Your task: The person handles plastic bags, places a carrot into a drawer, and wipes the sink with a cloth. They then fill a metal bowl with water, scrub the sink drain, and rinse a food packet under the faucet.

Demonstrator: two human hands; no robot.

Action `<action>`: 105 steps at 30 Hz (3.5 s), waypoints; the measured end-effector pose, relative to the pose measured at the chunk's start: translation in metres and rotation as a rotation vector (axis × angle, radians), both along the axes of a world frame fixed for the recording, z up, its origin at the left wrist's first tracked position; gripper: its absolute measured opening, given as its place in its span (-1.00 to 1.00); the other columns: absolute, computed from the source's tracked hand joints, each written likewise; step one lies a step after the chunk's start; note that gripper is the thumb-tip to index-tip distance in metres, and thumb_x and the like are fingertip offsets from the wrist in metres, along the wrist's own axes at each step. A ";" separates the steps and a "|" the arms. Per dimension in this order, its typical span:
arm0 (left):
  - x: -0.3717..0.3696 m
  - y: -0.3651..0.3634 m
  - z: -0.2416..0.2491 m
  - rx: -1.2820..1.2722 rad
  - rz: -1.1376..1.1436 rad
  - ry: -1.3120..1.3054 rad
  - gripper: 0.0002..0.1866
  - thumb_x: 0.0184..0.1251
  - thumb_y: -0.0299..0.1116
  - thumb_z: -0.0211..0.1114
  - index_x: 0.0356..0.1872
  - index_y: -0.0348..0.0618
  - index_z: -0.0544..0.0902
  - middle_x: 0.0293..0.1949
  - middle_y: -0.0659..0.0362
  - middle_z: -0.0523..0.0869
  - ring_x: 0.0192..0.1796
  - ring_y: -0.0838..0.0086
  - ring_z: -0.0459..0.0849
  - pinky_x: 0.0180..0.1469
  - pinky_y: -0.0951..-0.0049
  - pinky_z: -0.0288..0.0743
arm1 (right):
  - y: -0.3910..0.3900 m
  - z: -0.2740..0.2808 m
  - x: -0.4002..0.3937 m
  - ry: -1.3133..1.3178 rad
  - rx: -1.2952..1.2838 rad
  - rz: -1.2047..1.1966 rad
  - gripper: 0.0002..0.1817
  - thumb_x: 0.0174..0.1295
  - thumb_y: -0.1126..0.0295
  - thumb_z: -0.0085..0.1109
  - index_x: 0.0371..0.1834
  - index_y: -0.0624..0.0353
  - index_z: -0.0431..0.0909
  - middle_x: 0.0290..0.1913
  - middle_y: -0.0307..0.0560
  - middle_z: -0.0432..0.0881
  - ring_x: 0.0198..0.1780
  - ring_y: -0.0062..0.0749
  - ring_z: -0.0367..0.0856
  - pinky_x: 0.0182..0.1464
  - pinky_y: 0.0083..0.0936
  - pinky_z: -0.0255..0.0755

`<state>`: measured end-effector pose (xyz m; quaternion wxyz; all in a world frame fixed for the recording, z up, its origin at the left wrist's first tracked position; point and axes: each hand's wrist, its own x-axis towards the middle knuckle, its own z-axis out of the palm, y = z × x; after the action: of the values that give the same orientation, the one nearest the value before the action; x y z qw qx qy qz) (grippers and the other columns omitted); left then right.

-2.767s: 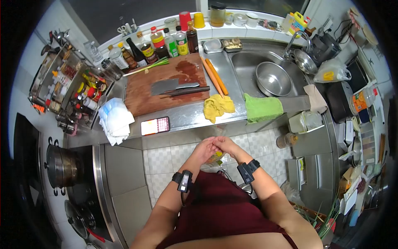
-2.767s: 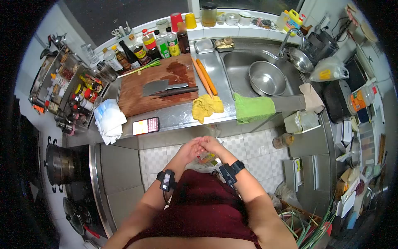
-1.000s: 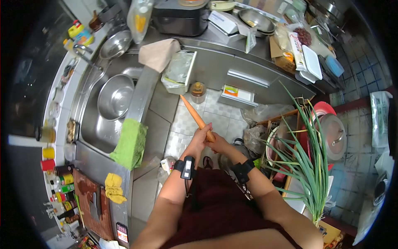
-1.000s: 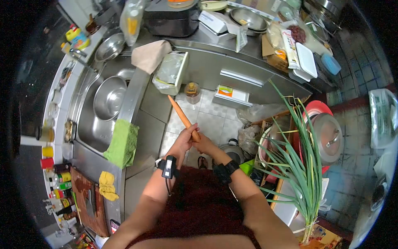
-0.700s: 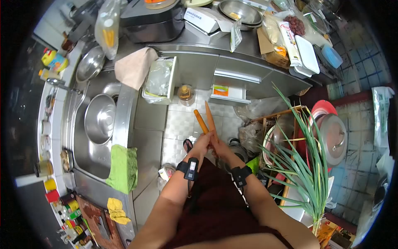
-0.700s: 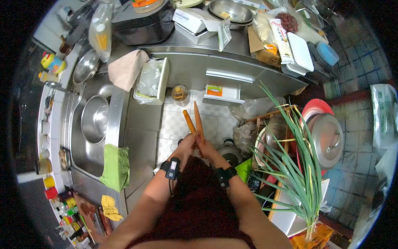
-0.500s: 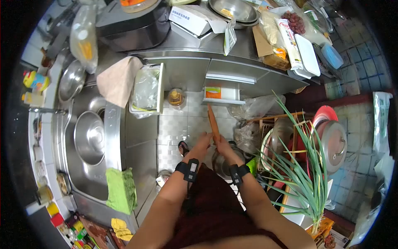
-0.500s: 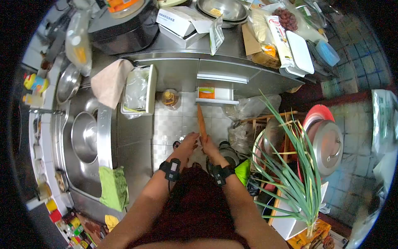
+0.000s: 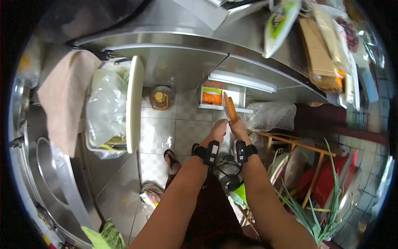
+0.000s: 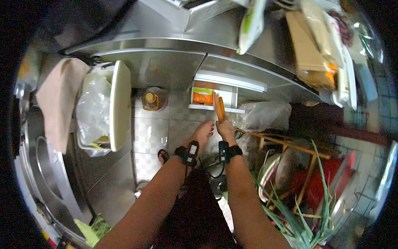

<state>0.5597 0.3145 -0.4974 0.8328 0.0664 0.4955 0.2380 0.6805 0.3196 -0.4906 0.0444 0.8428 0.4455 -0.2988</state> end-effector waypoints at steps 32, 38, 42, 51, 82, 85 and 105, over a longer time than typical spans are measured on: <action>0.028 0.053 -0.186 0.169 0.164 -0.169 -0.57 0.16 -0.27 0.12 0.09 -0.10 0.37 0.09 0.20 0.41 0.22 0.37 0.24 0.15 0.32 0.16 | 0.072 -0.197 0.063 0.856 0.421 -0.819 -0.80 -0.23 0.71 -0.12 -0.47 0.28 0.32 -0.40 -0.01 0.36 -0.32 -0.15 0.41 -0.26 -0.30 0.43; 0.006 0.082 -0.102 0.085 0.362 -0.106 -0.43 0.12 -0.25 0.14 0.21 -0.08 0.27 0.10 0.18 0.39 0.16 0.42 0.26 0.18 0.27 0.07 | 0.099 -0.146 0.048 0.899 0.383 -0.776 -0.80 -0.17 0.65 -0.04 -0.44 0.16 0.38 -0.47 -0.19 0.35 -0.38 -0.40 0.35 -0.28 -0.37 0.36; -0.006 0.035 -0.112 0.279 0.189 0.021 -0.29 0.05 -0.18 0.19 0.27 -0.14 0.21 0.12 0.09 0.39 0.05 0.38 0.34 0.09 0.40 0.20 | 0.071 -0.171 0.057 0.688 0.422 -0.241 -0.85 -0.07 0.56 0.01 -0.37 0.13 0.43 -0.44 -0.21 0.38 -0.32 -0.41 0.38 -0.22 -0.37 0.37; -0.086 -0.052 0.013 -0.091 0.502 -0.063 -0.65 0.22 -0.22 0.09 -0.06 -0.23 0.42 -0.17 0.14 0.51 -0.17 0.43 0.46 -0.13 0.43 0.34 | -0.052 -0.002 -0.093 1.226 -0.129 -0.830 -0.87 0.24 0.39 -0.07 -0.27 0.16 0.46 -0.46 -0.20 0.51 -0.43 -0.42 0.49 -0.37 -0.57 0.38; -0.358 -0.367 0.295 -0.056 1.119 -0.027 -0.66 0.23 -0.33 0.11 0.04 -0.08 0.44 -0.07 0.21 0.51 0.02 0.43 0.45 0.06 0.39 0.33 | -0.154 0.207 -0.330 1.052 -0.389 0.452 -0.76 0.25 0.49 -0.09 -0.02 0.16 0.43 -0.19 -0.16 0.59 -0.27 -0.52 0.57 -0.26 -0.67 0.45; -0.376 -0.369 0.300 0.031 1.196 -0.055 -0.72 0.25 -0.34 0.07 -0.01 -0.06 0.45 -0.14 0.25 0.53 -0.06 0.50 0.47 -0.01 0.47 0.35 | -0.172 0.258 -0.385 1.134 -0.487 0.659 -0.75 0.26 0.46 -0.06 0.00 0.16 0.43 -0.15 -0.18 0.57 -0.18 -0.54 0.54 -0.14 -0.67 0.40; -0.423 -0.456 0.389 -0.035 1.910 0.248 -0.70 0.33 -0.38 -0.02 0.06 -0.14 0.37 -0.12 0.17 0.54 -0.14 0.49 0.54 -0.11 0.52 0.46 | -0.289 0.366 -0.573 0.769 0.174 2.843 -0.31 0.07 0.16 0.13 0.30 0.01 0.14 0.40 -0.02 -0.05 0.43 -0.10 -0.18 0.32 0.13 -0.31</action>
<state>0.1371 -0.1417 -0.1087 0.2302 -0.3527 0.4285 0.7993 0.1078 0.0306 -0.1247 0.1257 -0.4218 0.8801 -0.1782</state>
